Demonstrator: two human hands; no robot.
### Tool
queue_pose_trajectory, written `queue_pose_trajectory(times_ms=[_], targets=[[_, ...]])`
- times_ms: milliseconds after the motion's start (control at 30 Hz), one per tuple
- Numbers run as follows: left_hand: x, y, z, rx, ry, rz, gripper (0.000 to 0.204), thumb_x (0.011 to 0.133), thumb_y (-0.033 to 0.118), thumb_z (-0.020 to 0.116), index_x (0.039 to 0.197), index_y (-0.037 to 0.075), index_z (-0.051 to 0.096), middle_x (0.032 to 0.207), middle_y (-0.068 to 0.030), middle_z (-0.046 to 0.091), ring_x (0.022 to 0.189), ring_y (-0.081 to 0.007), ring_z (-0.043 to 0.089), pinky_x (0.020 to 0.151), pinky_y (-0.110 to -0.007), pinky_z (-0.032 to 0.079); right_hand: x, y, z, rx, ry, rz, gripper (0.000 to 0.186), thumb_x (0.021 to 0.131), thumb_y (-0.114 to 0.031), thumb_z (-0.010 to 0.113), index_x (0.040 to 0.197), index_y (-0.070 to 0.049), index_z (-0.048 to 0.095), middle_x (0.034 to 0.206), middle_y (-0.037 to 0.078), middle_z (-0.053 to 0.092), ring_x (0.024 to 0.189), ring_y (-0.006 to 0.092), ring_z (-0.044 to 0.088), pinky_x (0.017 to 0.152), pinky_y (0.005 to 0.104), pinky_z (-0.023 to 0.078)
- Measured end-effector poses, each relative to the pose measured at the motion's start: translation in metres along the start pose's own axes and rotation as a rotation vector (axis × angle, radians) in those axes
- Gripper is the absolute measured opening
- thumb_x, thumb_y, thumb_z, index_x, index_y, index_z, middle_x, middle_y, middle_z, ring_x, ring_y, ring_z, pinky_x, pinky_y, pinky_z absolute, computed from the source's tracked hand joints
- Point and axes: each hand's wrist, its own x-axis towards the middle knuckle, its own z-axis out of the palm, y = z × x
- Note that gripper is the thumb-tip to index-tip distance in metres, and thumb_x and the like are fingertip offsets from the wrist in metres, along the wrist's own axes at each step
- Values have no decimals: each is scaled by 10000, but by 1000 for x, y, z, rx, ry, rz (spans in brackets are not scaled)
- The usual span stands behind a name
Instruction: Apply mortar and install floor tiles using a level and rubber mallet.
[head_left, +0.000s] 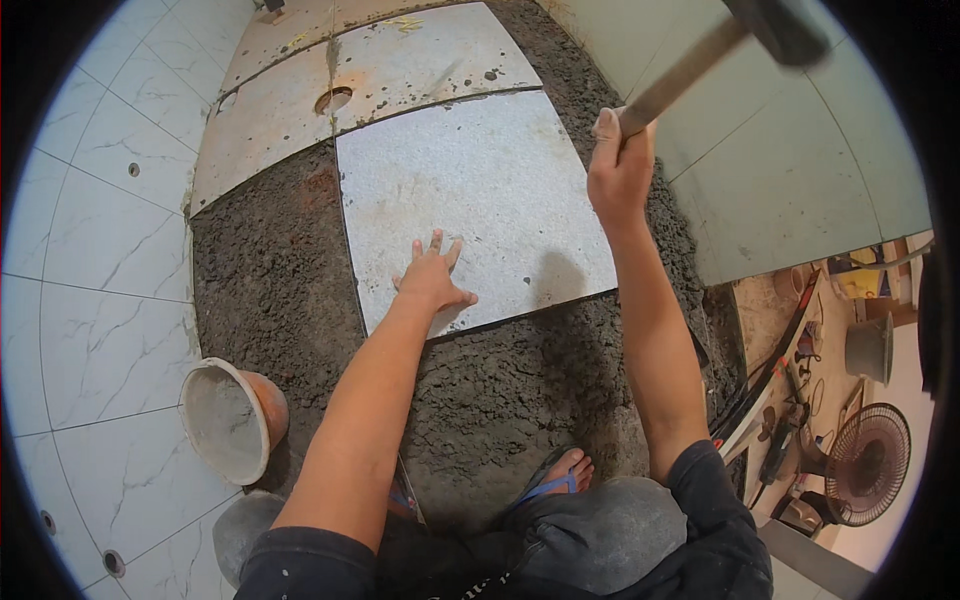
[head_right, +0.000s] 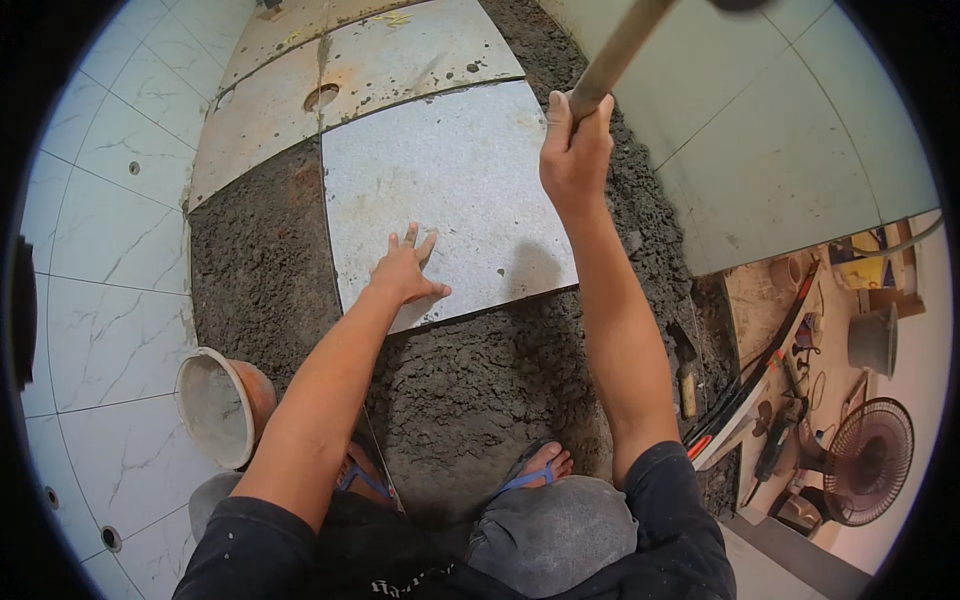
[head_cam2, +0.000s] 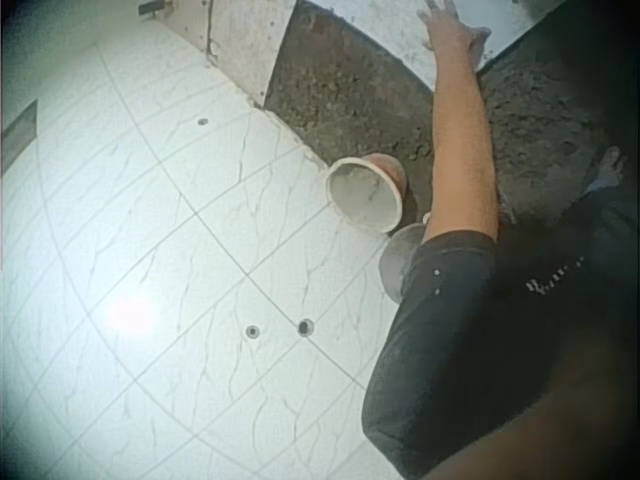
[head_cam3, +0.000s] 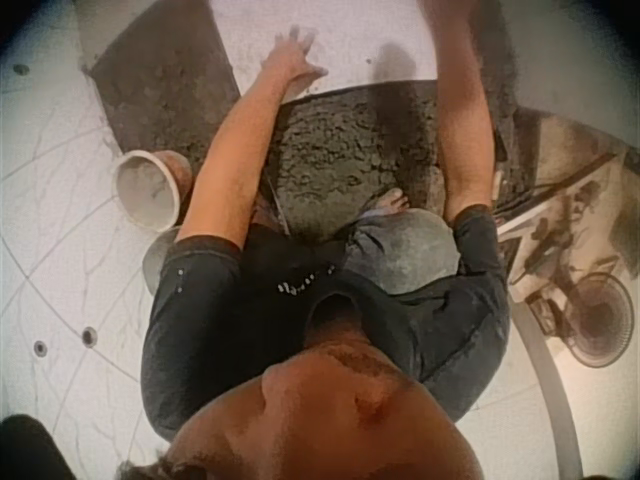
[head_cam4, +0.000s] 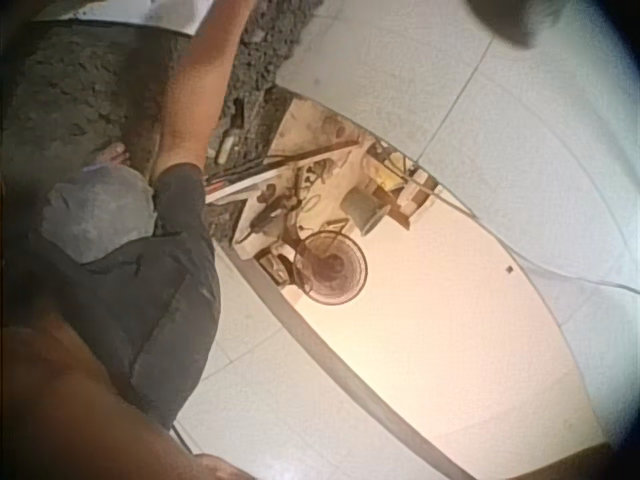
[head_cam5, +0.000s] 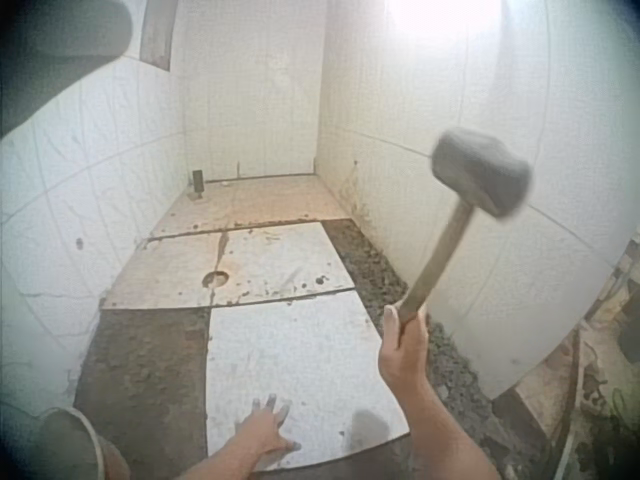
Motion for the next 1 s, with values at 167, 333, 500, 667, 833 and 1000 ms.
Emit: queue_pose_trajectory(times_ms=[167, 333, 500, 667, 833, 1000], targets=[[-5, 2, -3, -46, -14, -44, 1143, 681, 573, 859, 1605, 364, 221, 1709, -14, 59, 1558, -347, 104, 1115, -741, 308, -67, 23, 19, -432, -150, 60, 289, 1008, -270, 589, 1072, -14, 471, 819, 212, 672, 716, 357, 673, 629, 441, 491], [-4, 0, -3, -33, -12, -10, 1170, 663, 610, 849, 1611, 334, 221, 1707, -58, 58, 1546, -397, 120, 1079, -756, 340, -47, 3, 28, -65, -257, 201, 282, 999, -269, 594, 1046, -14, 485, 866, 265, 680, 786, 431, 688, 640, 484, 497], [-7, 0, -3, -53, -9, -24, 1169, 661, 606, 850, 1611, 334, 225, 1707, -55, 65, 1546, -396, 124, 1080, -757, 336, -36, -8, 61, -23, -132, 59, 280, 997, -278, 592, 1037, -20, 492, 812, 253, 683, 773, 465, 677, 636, 514, 494], [-6, -2, -2, -68, 8, -12, 1179, 658, 605, 849, 1614, 329, 215, 1707, -59, 65, 1547, -396, 121, 1084, -756, 329, -82, -7, 68, -708, -765, 248, 315, 999, -331, 563, 1020, -21, 511, 778, 228, 690, 741, 471, 675, 662, 575, 500], [-3, -4, 2, -102, 14, 12, 1149, 664, 589, 850, 1606, 317, 253, 1708, -64, 58, 1545, -410, 109, 1074, -769, 325, -53, -25, 83, 20, -341, 142, 308, 993, -309, 599, 1003, -16, 505, 768, 215, 691, 725, 427, 692, 599, 498, 490], [-5, -6, 1, -96, 19, 14, 1150, 668, 573, 854, 1609, 311, 246, 1709, -59, 58, 1546, -412, 103, 1070, -779, 315, -77, -18, 90, -211, -345, 99, 302, 991, -292, 618, 1000, -13, 503, 735, 197, 673, 652, 368, 676, 583, 468, 481]])
